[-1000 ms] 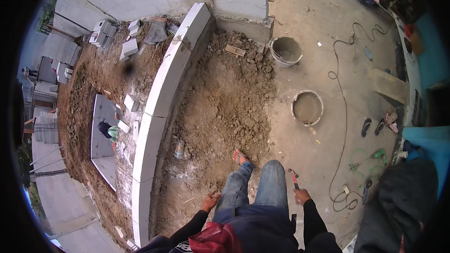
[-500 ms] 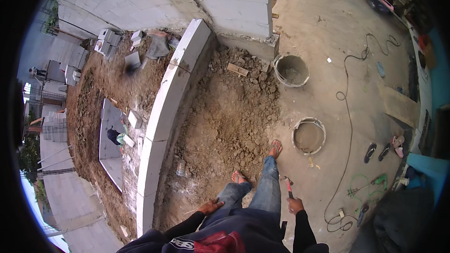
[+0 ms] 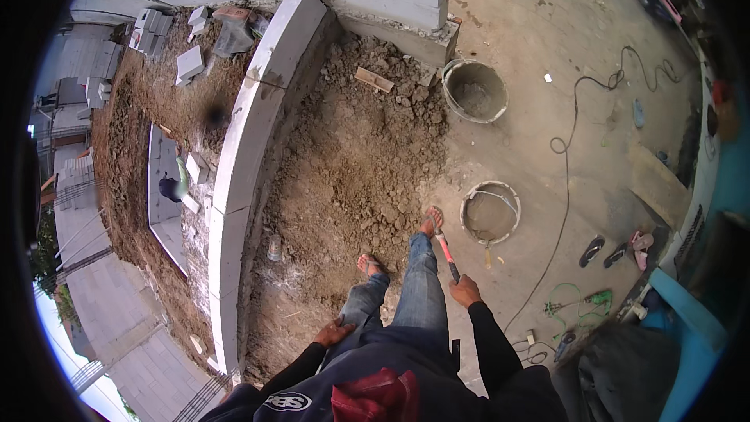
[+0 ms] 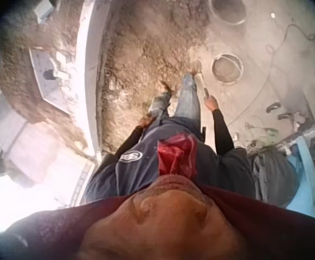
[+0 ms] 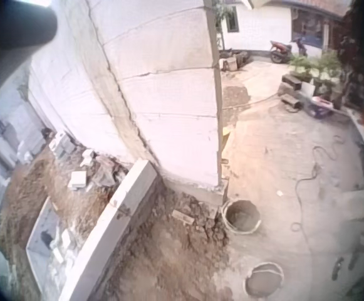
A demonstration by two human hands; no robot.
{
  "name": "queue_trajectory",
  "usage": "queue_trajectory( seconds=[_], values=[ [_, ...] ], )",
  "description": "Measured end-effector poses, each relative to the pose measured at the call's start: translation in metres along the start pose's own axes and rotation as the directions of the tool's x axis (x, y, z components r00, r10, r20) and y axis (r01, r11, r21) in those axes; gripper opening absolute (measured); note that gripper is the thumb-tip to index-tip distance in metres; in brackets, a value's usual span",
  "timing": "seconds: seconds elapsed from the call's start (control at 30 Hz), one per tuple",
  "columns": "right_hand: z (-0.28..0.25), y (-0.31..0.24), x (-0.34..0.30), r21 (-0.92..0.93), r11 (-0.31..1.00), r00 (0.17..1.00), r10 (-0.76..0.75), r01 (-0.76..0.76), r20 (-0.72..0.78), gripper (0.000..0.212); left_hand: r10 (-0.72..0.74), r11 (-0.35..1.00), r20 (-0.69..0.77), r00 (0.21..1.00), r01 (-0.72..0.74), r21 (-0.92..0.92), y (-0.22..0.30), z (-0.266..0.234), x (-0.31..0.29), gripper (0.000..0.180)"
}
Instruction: The person hammers nails into a wooden board to secure a guide wire, checks the alignment, and moves lightweight building blocks at a construction site.
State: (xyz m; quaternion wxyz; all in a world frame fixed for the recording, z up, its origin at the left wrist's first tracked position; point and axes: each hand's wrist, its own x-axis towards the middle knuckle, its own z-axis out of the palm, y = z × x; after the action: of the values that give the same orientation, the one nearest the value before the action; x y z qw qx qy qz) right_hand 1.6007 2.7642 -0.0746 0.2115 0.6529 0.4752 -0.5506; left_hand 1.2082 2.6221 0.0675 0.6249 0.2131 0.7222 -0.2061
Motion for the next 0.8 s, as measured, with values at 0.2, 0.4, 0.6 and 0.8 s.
queue_trajectory(
  seconds=[0.2,0.4,0.6,0.8],
  values=[
    [-0.027,-0.034,-0.009,0.191,0.964,0.979,0.167,-0.188,0.12,0.067,0.034,0.956,-0.029,0.999,-0.041,-0.289,-0.005,0.037,-0.03,0.087],
    [-0.054,-0.033,0.016,-0.001,0.999,0.992,0.033,-0.033,0.123,0.063,0.043,0.9,-0.169,0.985,-0.112,-0.421,-0.02,0.117,-0.021,0.082],
    [-0.092,-0.084,-0.038,0.01,0.96,0.959,-0.278,0.279,-0.055,0.048,-0.01,0.853,-0.199,0.98,-0.095,-0.513,-0.027,0.153,0.001,0.074],
    [-0.07,-0.035,-0.118,-0.293,0.762,0.753,-0.635,0.577,-0.172,0.039,0.037,0.768,-0.235,0.971,-0.178,-0.616,-0.049,0.167,0.016,0.062]
  ],
)
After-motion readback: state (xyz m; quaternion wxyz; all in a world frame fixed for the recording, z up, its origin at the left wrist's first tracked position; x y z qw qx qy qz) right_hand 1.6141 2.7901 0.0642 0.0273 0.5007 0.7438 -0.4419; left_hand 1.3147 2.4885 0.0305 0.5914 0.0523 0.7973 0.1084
